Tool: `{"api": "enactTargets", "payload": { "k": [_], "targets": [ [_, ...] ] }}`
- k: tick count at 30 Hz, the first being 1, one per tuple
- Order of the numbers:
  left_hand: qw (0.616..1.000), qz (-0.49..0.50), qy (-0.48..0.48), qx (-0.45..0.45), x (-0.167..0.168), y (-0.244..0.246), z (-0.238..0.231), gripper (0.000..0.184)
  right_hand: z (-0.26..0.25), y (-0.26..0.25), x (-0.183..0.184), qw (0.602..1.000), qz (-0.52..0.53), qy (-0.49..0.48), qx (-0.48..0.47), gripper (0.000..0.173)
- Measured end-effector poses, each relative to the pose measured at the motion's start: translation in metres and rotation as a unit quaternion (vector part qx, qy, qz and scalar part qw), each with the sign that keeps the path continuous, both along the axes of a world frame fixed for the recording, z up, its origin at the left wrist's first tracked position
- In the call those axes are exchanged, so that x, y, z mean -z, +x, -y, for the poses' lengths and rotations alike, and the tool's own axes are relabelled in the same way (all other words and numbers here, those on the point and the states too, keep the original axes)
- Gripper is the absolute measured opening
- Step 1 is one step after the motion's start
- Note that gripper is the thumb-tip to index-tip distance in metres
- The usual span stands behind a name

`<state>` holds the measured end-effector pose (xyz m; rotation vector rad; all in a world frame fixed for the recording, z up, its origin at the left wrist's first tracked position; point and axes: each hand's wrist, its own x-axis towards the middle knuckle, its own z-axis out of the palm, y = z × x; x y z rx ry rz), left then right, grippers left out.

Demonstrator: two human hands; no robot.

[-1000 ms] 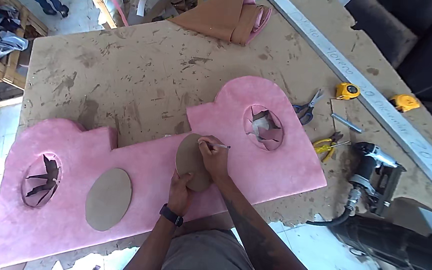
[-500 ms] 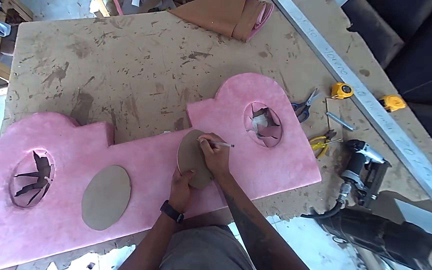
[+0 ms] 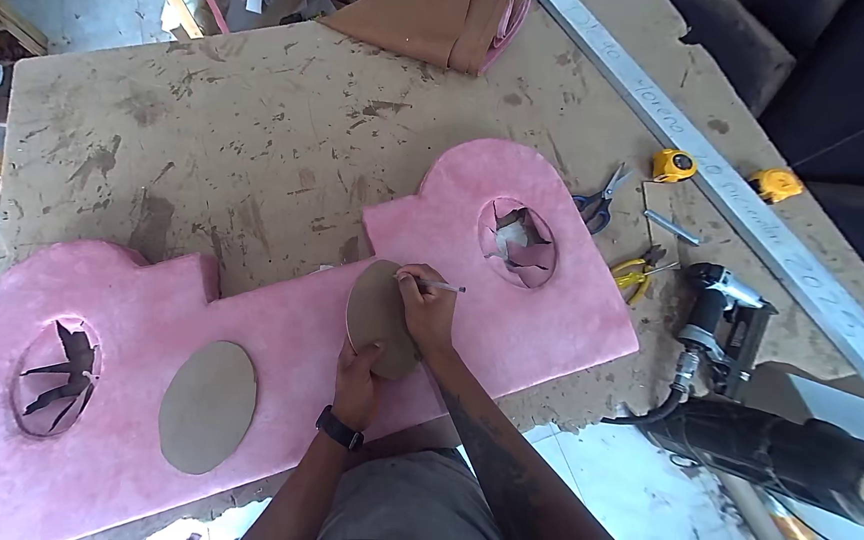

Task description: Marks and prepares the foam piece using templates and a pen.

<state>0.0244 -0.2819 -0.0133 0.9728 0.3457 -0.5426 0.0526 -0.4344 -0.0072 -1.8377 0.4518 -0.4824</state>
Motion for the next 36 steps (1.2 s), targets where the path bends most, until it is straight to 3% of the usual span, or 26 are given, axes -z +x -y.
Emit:
{"api": "enactTargets", "payload": {
  "k": [8,11,14,16,19,23,26,28,32,36],
  "targets": [
    [1.000,0.006,0.000,-0.005,0.000,0.001,0.001,0.045,0.000,0.003,0.000,1.000,0.002,-0.005,0.023,0.013],
    [1.000,0.019,0.009,-0.001,-0.004,-0.002,0.003,0.049,0.007,0.001,0.004,0.994,0.037,0.078,0.068,0.015],
    [0.982,0.135,0.124,0.044,-0.033,-0.008,0.010,0.060,0.023,-0.008,-0.006,0.983,0.064,0.161,0.061,0.028],
    [0.918,0.264,0.273,0.117,-0.058,-0.014,0.017,0.068,0.035,-0.028,-0.023,0.975,0.055,0.214,0.018,0.036],
    [0.754,0.429,0.454,0.204,-0.068,-0.021,0.038,0.070,0.056,-0.059,-0.043,0.971,0.040,0.234,0.017,0.048],
    [0.611,0.427,0.550,0.376,-0.050,-0.038,0.070,0.085,0.096,-0.087,-0.040,0.980,0.017,0.175,0.092,0.050],
    [0.548,0.451,0.573,0.410,-0.020,-0.047,0.070,0.097,0.114,-0.100,-0.033,0.983,0.013,0.140,0.116,0.049],
    [0.542,0.460,0.572,0.409,-0.017,-0.048,0.066,0.098,0.123,-0.104,-0.030,0.983,0.023,0.119,0.136,0.045],
    [0.569,0.458,0.566,0.382,-0.025,-0.043,0.064,0.086,0.154,-0.089,-0.018,0.974,0.065,0.106,0.188,0.022],
    [0.583,0.469,0.559,0.356,-0.021,-0.018,0.074,0.069,0.201,-0.045,-0.002,0.975,0.079,0.026,0.207,0.020]
  ]
}}
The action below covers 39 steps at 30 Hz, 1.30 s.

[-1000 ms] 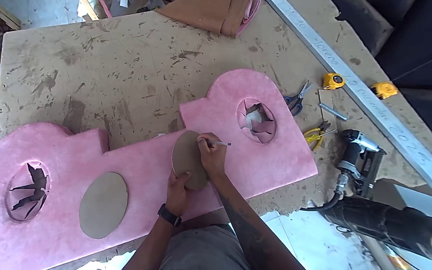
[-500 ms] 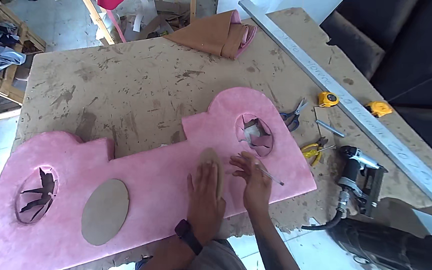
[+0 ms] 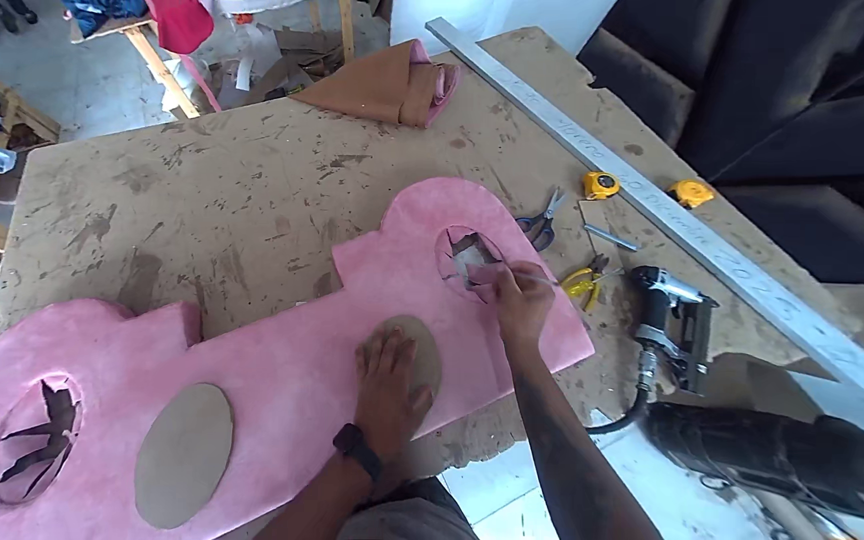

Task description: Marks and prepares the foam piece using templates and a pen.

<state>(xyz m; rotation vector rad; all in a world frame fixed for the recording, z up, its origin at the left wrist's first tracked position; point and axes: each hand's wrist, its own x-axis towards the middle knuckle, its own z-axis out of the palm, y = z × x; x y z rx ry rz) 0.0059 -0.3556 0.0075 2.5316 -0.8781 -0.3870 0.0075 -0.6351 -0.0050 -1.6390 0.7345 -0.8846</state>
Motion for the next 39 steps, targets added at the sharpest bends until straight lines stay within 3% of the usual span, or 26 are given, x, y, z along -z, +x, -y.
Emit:
{"api": "enactTargets", "payload": {
  "k": [4,9,13,16,18,21,25,30,35,39],
  "targets": [
    [0.999,0.020,-0.031,0.007,0.007,0.049,0.032,0.055,0.029,0.032,0.004,1.000,-0.019,-0.005,-0.020,0.021],
    [0.992,0.095,-0.064,0.044,0.008,0.130,0.127,0.049,0.010,0.065,0.015,0.988,0.051,0.130,0.071,0.018],
    [0.984,0.150,-0.009,0.093,0.010,0.189,0.218,0.065,-0.012,0.084,0.010,0.955,0.119,0.108,0.251,0.012],
    [0.967,0.181,0.066,0.164,0.022,0.208,0.267,0.093,-0.025,0.059,0.000,0.972,0.074,0.058,0.217,0.019],
    [0.956,0.195,0.093,0.197,0.028,0.220,0.285,0.089,-0.020,0.049,0.005,0.981,0.059,0.057,0.177,0.017],
    [0.934,0.198,0.097,0.280,0.025,0.246,0.297,0.068,0.001,0.045,0.025,0.988,0.010,0.077,0.133,0.026],
    [0.894,0.181,0.079,0.401,0.026,0.296,0.283,0.065,0.017,0.042,0.033,0.990,-0.110,0.065,0.053,0.023],
    [0.912,0.106,-0.098,0.384,0.048,0.308,0.269,0.049,0.029,0.049,0.034,0.986,-0.160,0.004,0.048,0.016],
    [0.913,0.080,-0.132,0.379,0.057,0.315,0.271,0.038,0.028,0.062,0.037,0.984,-0.152,0.067,0.062,0.021],
    [0.915,0.087,-0.149,0.366,0.059,0.316,0.272,0.037,0.028,0.068,0.044,0.988,-0.138,0.036,0.061,0.020]
  ]
}}
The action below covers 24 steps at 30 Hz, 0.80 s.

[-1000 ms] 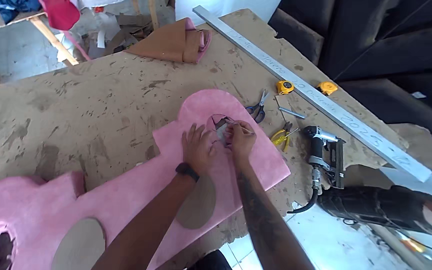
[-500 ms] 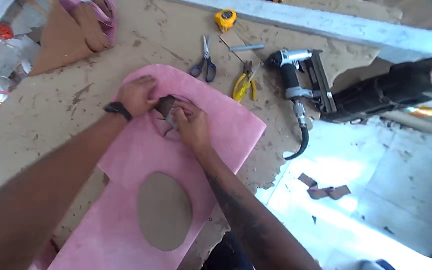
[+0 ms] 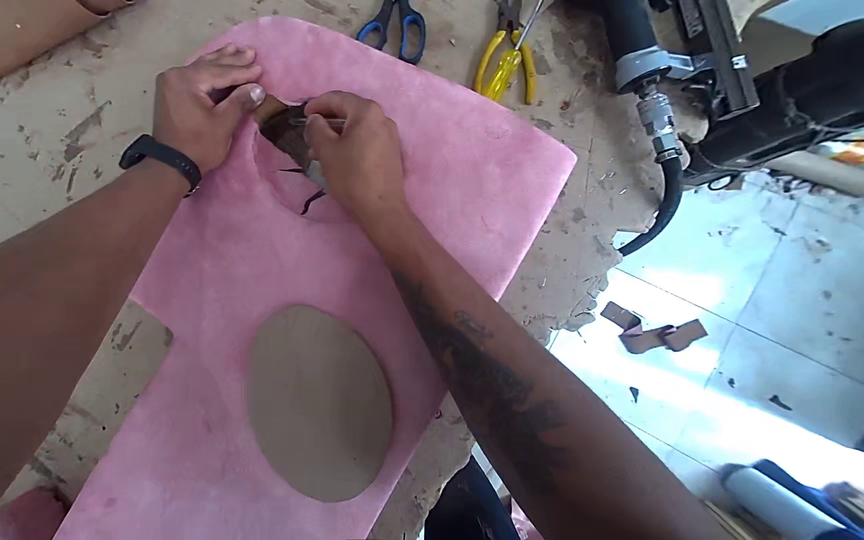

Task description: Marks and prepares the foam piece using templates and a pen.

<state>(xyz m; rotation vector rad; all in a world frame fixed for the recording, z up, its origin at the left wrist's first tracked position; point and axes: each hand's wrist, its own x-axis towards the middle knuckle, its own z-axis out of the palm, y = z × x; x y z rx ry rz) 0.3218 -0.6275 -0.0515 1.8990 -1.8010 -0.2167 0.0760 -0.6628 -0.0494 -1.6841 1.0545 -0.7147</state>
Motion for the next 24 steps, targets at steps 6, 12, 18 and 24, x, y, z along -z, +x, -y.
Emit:
{"api": "enactTargets", "payload": {
  "k": [6,12,18,24],
  "targets": [
    [1.000,-0.006,-0.025,0.000,0.000,0.002,0.002,0.037,-0.016,-0.041,-0.020,0.979,0.201,-0.021,0.030,0.014],
    [0.989,-0.093,0.078,-0.087,-0.070,-0.162,-0.042,0.046,-0.048,-0.222,-0.038,0.940,0.312,0.035,0.136,0.044],
    [0.908,-0.213,0.299,-0.200,-0.064,-0.247,-0.024,0.082,-0.039,-0.299,0.005,0.914,0.340,0.000,0.221,0.069],
    [0.890,-0.265,0.287,-0.234,-0.050,-0.263,-0.010,0.075,-0.031,-0.280,0.036,0.840,0.423,0.036,0.337,0.013]
  ]
}}
